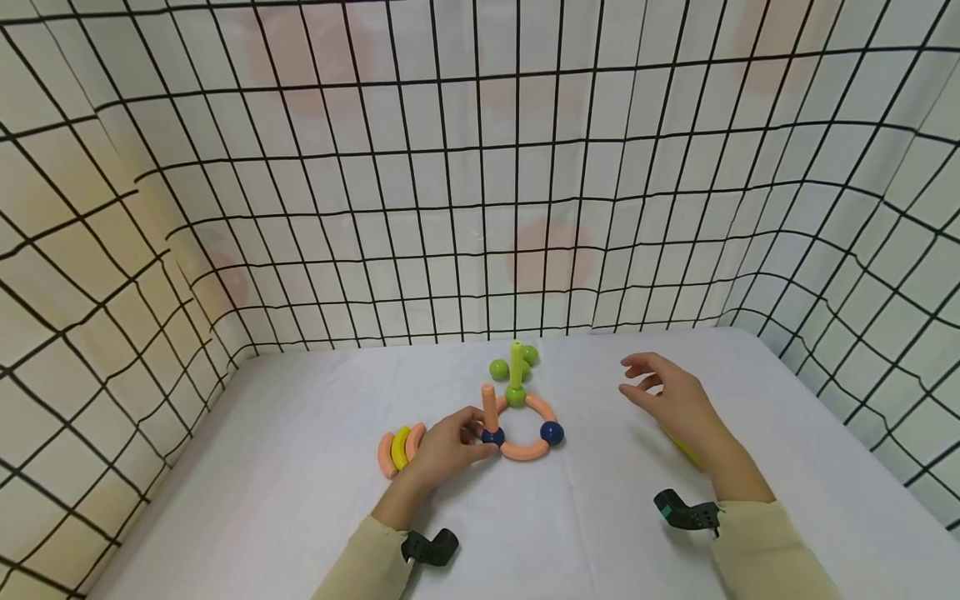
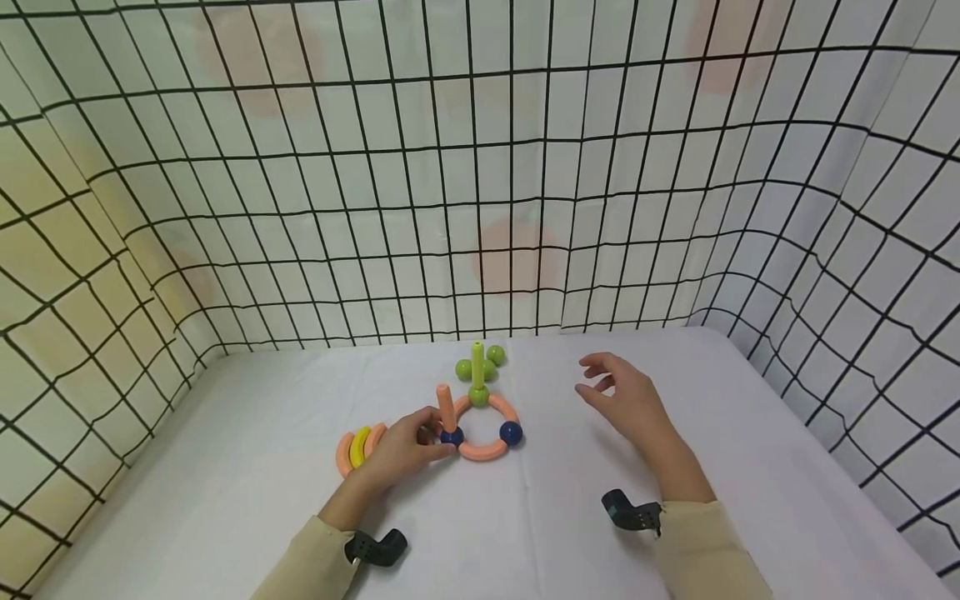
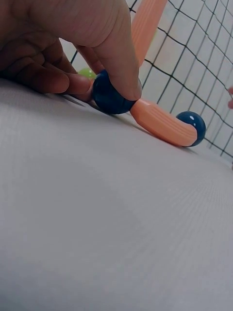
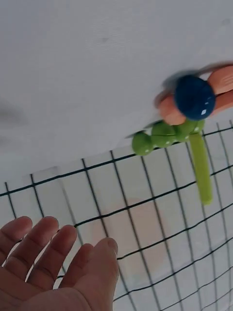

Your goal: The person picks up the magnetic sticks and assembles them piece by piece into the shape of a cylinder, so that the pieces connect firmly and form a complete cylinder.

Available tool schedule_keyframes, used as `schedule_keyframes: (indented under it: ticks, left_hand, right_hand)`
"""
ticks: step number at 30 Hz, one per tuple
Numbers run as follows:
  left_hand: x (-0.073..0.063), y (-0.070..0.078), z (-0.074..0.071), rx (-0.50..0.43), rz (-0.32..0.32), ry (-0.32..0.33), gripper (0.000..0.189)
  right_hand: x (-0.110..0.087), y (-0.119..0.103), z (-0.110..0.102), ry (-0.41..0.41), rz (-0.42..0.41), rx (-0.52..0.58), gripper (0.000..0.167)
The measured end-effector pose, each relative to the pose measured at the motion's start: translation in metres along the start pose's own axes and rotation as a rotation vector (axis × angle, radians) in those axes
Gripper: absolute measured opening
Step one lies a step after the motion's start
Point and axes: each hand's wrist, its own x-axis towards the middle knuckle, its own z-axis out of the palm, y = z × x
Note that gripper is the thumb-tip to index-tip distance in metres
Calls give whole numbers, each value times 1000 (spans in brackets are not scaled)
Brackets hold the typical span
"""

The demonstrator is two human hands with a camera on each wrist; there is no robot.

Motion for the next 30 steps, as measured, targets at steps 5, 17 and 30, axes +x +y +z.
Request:
schedule_keyframes:
  ticks: [5,17,30]
  left_hand:
    - [0,-1,0,3,-1,-2,34]
    - [-1,0,0,6,6,1,34]
    - [0,0,1,4,2,-2,34]
  right_hand:
    - [0,19,-7,-40,69,-16,46]
    - [-1,60,-12,-99,135,-18,51]
    - [-10,85,-19,-276,199,32,51]
